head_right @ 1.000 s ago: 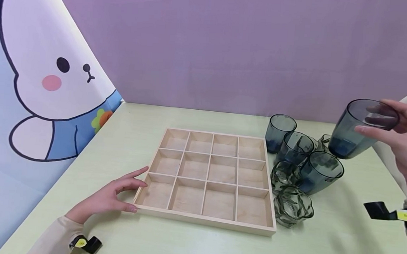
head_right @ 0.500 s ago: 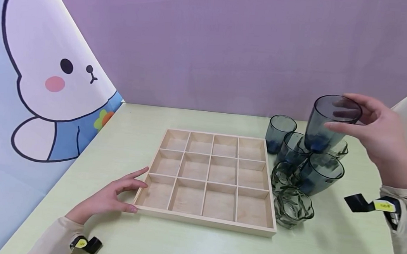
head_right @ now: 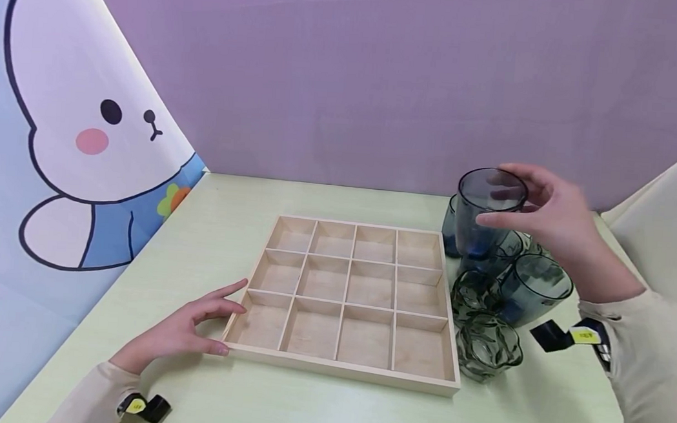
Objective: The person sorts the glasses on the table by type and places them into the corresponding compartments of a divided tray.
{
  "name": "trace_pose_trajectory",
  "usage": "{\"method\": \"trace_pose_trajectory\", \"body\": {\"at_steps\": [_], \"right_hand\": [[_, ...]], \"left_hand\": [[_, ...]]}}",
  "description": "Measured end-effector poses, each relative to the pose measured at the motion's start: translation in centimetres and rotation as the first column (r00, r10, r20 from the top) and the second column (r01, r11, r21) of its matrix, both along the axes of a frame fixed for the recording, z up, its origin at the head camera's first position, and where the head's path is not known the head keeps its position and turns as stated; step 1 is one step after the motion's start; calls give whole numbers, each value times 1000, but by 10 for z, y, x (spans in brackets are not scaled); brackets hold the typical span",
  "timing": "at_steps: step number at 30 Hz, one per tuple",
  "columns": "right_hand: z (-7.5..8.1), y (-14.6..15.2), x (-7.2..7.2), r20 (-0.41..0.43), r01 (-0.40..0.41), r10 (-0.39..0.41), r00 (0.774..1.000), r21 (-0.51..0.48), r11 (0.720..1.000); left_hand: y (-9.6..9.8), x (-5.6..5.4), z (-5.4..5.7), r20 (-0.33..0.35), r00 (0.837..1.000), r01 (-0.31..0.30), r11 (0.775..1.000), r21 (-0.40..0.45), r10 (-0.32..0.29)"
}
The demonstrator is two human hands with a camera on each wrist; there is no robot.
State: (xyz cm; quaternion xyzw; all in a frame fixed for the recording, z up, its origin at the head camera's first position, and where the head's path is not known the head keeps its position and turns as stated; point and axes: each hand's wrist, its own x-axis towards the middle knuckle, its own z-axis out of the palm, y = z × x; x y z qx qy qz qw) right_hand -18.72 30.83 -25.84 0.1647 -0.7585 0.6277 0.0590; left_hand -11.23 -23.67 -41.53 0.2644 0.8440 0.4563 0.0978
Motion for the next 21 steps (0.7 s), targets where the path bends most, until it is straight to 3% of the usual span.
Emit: {"method": "trace_pose_trajectory", "body": {"at_steps": [5,11,21], "right_hand": [[-8,-16,-5,22,22,-23,999,32,999],[-14,-32,-10,36,65,-75,997,215,974],[-27,-56,-22,88,-22,5,996,199,980]], "left_hand": [[1,0,0,7,1000,-6,1000,-12,7],[3,-1,-1,16,1000,-5,1000,-2,6],[8,-2,-1,28,1000,3,1000,21,-3]]}}
